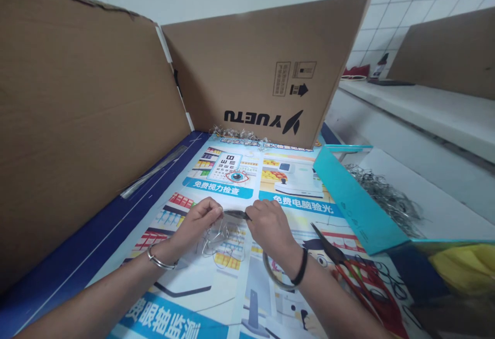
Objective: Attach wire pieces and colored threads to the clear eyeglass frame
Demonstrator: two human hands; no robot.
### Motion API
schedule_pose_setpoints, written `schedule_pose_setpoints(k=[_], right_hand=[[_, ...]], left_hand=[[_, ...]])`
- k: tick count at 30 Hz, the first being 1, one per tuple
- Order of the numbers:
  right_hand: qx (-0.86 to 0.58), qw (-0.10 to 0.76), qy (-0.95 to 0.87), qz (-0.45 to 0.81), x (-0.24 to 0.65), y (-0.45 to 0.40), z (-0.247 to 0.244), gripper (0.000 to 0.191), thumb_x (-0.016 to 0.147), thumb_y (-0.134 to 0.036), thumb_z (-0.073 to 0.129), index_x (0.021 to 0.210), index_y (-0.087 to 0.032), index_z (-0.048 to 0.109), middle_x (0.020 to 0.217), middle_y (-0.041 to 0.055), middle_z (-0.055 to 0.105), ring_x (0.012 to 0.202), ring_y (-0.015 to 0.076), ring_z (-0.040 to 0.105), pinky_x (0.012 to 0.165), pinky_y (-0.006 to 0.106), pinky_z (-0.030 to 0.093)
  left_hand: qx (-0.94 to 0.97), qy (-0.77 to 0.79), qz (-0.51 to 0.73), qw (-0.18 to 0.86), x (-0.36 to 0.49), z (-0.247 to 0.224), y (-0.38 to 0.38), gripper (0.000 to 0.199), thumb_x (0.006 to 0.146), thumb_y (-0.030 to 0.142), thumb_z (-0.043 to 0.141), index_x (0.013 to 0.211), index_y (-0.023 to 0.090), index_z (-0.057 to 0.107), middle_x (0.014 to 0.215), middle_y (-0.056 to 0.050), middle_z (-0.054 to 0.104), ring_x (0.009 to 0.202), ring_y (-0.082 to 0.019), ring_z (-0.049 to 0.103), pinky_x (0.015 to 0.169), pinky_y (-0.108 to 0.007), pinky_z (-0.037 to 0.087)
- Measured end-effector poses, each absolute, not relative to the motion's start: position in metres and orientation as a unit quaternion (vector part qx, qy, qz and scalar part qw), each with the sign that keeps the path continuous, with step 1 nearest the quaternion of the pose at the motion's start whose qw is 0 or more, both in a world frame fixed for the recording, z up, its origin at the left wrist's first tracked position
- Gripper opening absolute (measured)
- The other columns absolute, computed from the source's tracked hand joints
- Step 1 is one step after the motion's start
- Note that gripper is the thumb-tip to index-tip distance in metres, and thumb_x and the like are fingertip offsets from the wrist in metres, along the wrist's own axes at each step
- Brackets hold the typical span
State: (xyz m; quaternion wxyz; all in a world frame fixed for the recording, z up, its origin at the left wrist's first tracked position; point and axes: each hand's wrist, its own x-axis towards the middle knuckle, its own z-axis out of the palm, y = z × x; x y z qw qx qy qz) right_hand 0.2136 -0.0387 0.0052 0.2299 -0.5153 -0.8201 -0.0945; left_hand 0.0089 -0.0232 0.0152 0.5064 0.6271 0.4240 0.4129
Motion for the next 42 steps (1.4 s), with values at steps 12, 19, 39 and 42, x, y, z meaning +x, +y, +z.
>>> schedule_pose_setpoints(k=[12, 19, 39, 42], right_hand=[[-0.46, 0.199, -0.834, -0.232, 0.2172, -0.0394, 0.0106, 0.012, 0.081, -0.012, 0.054, 0.072, -0.018, 0.059, 0.067, 0.0029, 0.053, 0.069, 0.0182, 0.041, 0.068, 0.034, 0.024], [-0.465, 0.185, -0.84, -0.208, 0.2191, -0.039, 0.0119, 0.015, 0.083, -0.012, 0.051, 0.072, -0.019, 0.059, 0.068, 0.0036, 0.054, 0.071, 0.0184, 0.041, 0.069, 0.034, 0.023], [-0.541, 0.149, -0.827, 0.033, 0.2182, -0.0327, 0.0098, 0.012, 0.08, -0.015, 0.056, 0.079, -0.019, 0.067, 0.077, 0.0029, 0.065, 0.078, 0.0162, 0.057, 0.072, 0.027, 0.034], [-0.541, 0.14, -0.829, 0.03, 0.2175, -0.033, 0.0097, 0.012, 0.079, -0.014, 0.056, 0.078, -0.019, 0.067, 0.077, 0.0028, 0.065, 0.078, 0.0164, 0.057, 0.073, 0.027, 0.034]], left_hand=[[0.639, 0.417, 0.39, 0.515, 0.0073, 0.0123, -0.0224, 0.02, 0.084, 0.031, 0.053, 0.072, 0.016, 0.05, 0.07, 0.002, 0.049, 0.065, -0.01, 0.043, 0.062, -0.022, 0.035], [0.644, 0.421, 0.385, 0.51, 0.0065, 0.0126, -0.0208, 0.02, 0.083, 0.034, 0.054, 0.073, 0.016, 0.052, 0.072, 0.001, 0.053, 0.067, -0.011, 0.047, 0.064, -0.023, 0.037], [0.747, 0.365, 0.394, 0.392, 0.0027, 0.01, -0.018, 0.017, 0.088, 0.03, 0.051, 0.093, 0.02, 0.063, 0.093, -0.005, 0.063, 0.088, -0.017, 0.056, 0.081, -0.03, 0.043], [0.763, 0.348, 0.398, 0.371, 0.0021, 0.0098, -0.0166, 0.017, 0.086, 0.031, 0.054, 0.091, 0.021, 0.067, 0.09, -0.005, 0.065, 0.089, -0.018, 0.057, 0.083, -0.032, 0.044]])
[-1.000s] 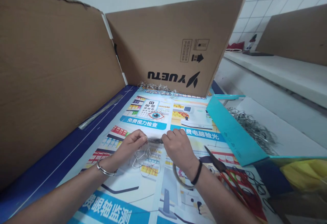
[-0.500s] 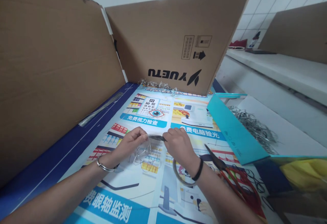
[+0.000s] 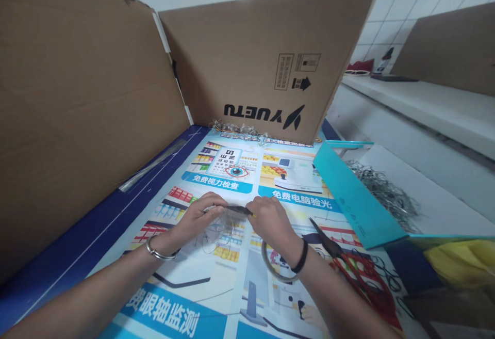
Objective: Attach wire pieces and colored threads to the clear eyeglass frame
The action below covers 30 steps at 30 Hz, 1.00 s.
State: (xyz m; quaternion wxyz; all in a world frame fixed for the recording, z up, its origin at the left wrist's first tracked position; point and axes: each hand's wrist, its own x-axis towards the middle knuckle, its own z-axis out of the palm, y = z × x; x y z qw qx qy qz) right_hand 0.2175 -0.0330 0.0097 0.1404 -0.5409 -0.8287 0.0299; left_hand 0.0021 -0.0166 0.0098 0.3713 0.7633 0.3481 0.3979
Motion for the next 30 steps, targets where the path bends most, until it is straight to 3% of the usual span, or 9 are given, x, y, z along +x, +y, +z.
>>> schedule_pose_setpoints(k=[10, 16, 30], right_hand=[[-0.53, 0.121, -0.839, -0.014, 0.212, -0.036, 0.008, 0.012, 0.079, -0.013, 0.056, 0.078, -0.019, 0.066, 0.076, 0.0025, 0.064, 0.076, 0.0174, 0.056, 0.072, 0.031, 0.03], [-0.525, 0.12, -0.842, -0.033, 0.211, -0.037, 0.008, 0.011, 0.08, -0.015, 0.056, 0.079, -0.02, 0.066, 0.076, 0.0024, 0.063, 0.077, 0.0178, 0.055, 0.073, 0.032, 0.028], [-0.566, 0.252, -0.778, -0.101, 0.216, -0.038, 0.01, 0.013, 0.081, -0.016, 0.053, 0.082, -0.019, 0.066, 0.078, 0.0047, 0.063, 0.079, 0.0192, 0.052, 0.074, 0.032, 0.028]], left_hand=[[0.758, 0.355, 0.413, 0.358, 0.007, 0.011, -0.016, 0.012, 0.082, 0.027, 0.059, 0.083, 0.02, 0.069, 0.085, -0.005, 0.062, 0.085, -0.017, 0.057, 0.079, -0.031, 0.045], [0.759, 0.375, 0.396, 0.357, 0.01, 0.022, -0.022, 0.012, 0.081, 0.019, 0.056, 0.069, 0.018, 0.059, 0.076, -0.003, 0.059, 0.076, -0.015, 0.054, 0.072, -0.028, 0.043], [0.709, 0.453, 0.41, 0.353, 0.006, 0.022, -0.021, 0.011, 0.08, 0.022, 0.053, 0.071, 0.017, 0.055, 0.073, 0.0, 0.054, 0.067, -0.012, 0.048, 0.062, -0.024, 0.038]])
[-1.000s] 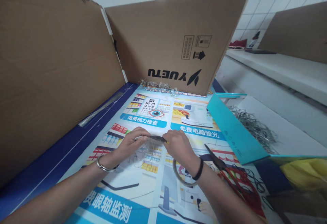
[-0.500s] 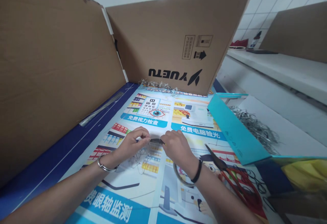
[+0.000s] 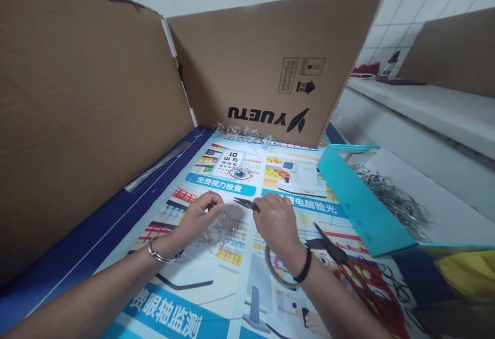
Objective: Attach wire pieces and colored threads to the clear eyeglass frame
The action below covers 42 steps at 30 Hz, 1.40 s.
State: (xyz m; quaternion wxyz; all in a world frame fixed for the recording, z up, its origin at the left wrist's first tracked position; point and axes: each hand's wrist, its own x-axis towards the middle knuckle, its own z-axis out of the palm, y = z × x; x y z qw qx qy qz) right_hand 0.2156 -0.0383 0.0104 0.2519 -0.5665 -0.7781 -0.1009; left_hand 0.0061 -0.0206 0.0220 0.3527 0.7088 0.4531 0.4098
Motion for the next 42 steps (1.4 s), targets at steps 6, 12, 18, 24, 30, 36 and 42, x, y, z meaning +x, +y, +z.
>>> schedule_pose_setpoints(k=[6, 12, 18, 24, 30, 36, 42], right_hand=[[-0.489, 0.211, -0.835, -0.14, 0.21, -0.046, 0.013, 0.011, 0.08, -0.015, 0.054, 0.078, -0.019, 0.064, 0.074, 0.0044, 0.058, 0.076, 0.0197, 0.047, 0.073, 0.034, 0.027], [-0.506, 0.156, -0.829, -0.182, 0.205, -0.048, 0.014, 0.012, 0.082, -0.013, 0.051, 0.079, -0.018, 0.062, 0.074, 0.0059, 0.056, 0.075, 0.0204, 0.042, 0.072, 0.037, 0.025], [-0.496, 0.162, -0.831, -0.192, 0.207, -0.046, 0.01, 0.01, 0.082, -0.014, 0.053, 0.076, -0.019, 0.06, 0.073, 0.0052, 0.054, 0.075, 0.0202, 0.041, 0.072, 0.036, 0.024], [-0.491, 0.171, -0.831, -0.199, 0.206, -0.045, 0.007, 0.008, 0.081, -0.015, 0.056, 0.076, -0.019, 0.06, 0.071, 0.004, 0.053, 0.073, 0.0198, 0.04, 0.071, 0.035, 0.024], [-0.49, 0.175, -0.832, -0.195, 0.206, -0.044, 0.007, 0.01, 0.081, -0.015, 0.056, 0.073, -0.019, 0.059, 0.07, 0.0038, 0.053, 0.072, 0.0194, 0.039, 0.07, 0.035, 0.024], [-0.49, 0.177, -0.834, -0.184, 0.207, -0.044, 0.006, 0.01, 0.082, -0.016, 0.055, 0.074, -0.019, 0.06, 0.07, 0.0035, 0.053, 0.073, 0.0191, 0.04, 0.07, 0.034, 0.023], [-0.492, 0.182, -0.835, -0.167, 0.205, -0.045, 0.004, 0.008, 0.08, -0.017, 0.058, 0.073, -0.02, 0.06, 0.07, 0.0032, 0.054, 0.073, 0.0189, 0.041, 0.069, 0.034, 0.023]], left_hand=[[0.708, 0.45, 0.408, 0.36, 0.006, 0.023, -0.022, 0.011, 0.081, 0.021, 0.051, 0.071, 0.017, 0.054, 0.072, 0.0, 0.053, 0.067, -0.012, 0.047, 0.063, -0.024, 0.037], [0.701, 0.456, 0.403, 0.372, 0.009, 0.023, -0.025, 0.013, 0.082, 0.023, 0.051, 0.07, 0.017, 0.052, 0.072, 0.0, 0.052, 0.068, -0.013, 0.047, 0.063, -0.024, 0.038], [0.684, 0.456, 0.393, 0.413, 0.01, 0.021, -0.025, 0.014, 0.083, 0.026, 0.05, 0.072, 0.017, 0.051, 0.069, 0.001, 0.05, 0.064, -0.012, 0.046, 0.062, -0.024, 0.038], [0.683, 0.453, 0.393, 0.417, 0.01, 0.016, -0.024, 0.016, 0.084, 0.028, 0.05, 0.072, 0.017, 0.051, 0.069, 0.002, 0.049, 0.065, -0.011, 0.045, 0.062, -0.023, 0.037], [0.7, 0.434, 0.389, 0.413, 0.009, 0.016, -0.024, 0.016, 0.085, 0.028, 0.049, 0.073, 0.017, 0.05, 0.068, 0.003, 0.047, 0.064, -0.011, 0.043, 0.062, -0.022, 0.036], [0.72, 0.431, 0.381, 0.388, 0.007, 0.015, -0.023, 0.015, 0.085, 0.025, 0.048, 0.073, 0.017, 0.05, 0.068, 0.003, 0.048, 0.064, -0.011, 0.043, 0.062, -0.022, 0.036], [0.734, 0.414, 0.387, 0.373, 0.007, 0.014, -0.022, 0.015, 0.086, 0.025, 0.046, 0.074, 0.017, 0.05, 0.067, 0.003, 0.048, 0.063, -0.011, 0.043, 0.061, -0.022, 0.036]])
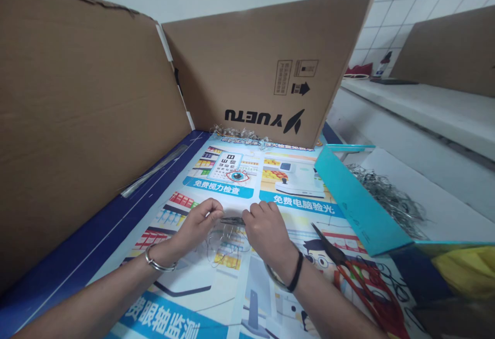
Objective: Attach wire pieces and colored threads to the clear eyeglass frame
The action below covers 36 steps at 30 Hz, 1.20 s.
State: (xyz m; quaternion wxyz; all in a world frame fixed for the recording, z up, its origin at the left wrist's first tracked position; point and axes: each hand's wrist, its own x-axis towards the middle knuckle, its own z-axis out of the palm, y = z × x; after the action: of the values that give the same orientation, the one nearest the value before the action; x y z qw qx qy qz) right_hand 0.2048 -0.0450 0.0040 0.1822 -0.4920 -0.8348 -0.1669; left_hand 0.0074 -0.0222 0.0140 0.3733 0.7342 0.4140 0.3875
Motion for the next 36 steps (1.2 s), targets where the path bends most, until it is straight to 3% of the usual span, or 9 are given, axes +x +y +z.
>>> schedule_pose_setpoints(k=[15, 30, 36], right_hand=[[-0.516, 0.161, -0.834, -0.109, 0.204, -0.0451, 0.0019, 0.002, 0.077, -0.019, 0.061, 0.075, -0.021, 0.061, 0.075, 0.0027, 0.057, 0.077, 0.0189, 0.045, 0.072, 0.033, 0.024], [-0.536, 0.16, -0.827, -0.052, 0.2039, -0.0452, 0.0032, 0.006, 0.077, -0.017, 0.059, 0.076, -0.021, 0.063, 0.075, 0.0013, 0.06, 0.078, 0.017, 0.05, 0.072, 0.031, 0.025], [-0.524, 0.149, -0.831, -0.107, 0.207, -0.0452, 0.0071, 0.006, 0.077, -0.017, 0.059, 0.073, -0.021, 0.061, 0.073, 0.0022, 0.058, 0.077, 0.0187, 0.047, 0.071, 0.033, 0.023]], left_hand=[[0.716, 0.451, 0.409, 0.34, 0.0106, 0.0135, -0.0244, 0.011, 0.081, 0.018, 0.049, 0.071, 0.017, 0.05, 0.068, 0.003, 0.051, 0.064, -0.01, 0.046, 0.062, -0.022, 0.038], [0.707, 0.414, 0.401, 0.41, 0.0074, 0.0117, -0.0225, 0.014, 0.085, 0.026, 0.049, 0.075, 0.017, 0.051, 0.069, 0.002, 0.049, 0.064, -0.011, 0.044, 0.061, -0.022, 0.038], [0.717, 0.396, 0.402, 0.409, 0.0058, 0.0099, -0.0216, 0.013, 0.087, 0.025, 0.047, 0.077, 0.017, 0.051, 0.071, 0.002, 0.05, 0.066, -0.011, 0.045, 0.064, -0.023, 0.038]])
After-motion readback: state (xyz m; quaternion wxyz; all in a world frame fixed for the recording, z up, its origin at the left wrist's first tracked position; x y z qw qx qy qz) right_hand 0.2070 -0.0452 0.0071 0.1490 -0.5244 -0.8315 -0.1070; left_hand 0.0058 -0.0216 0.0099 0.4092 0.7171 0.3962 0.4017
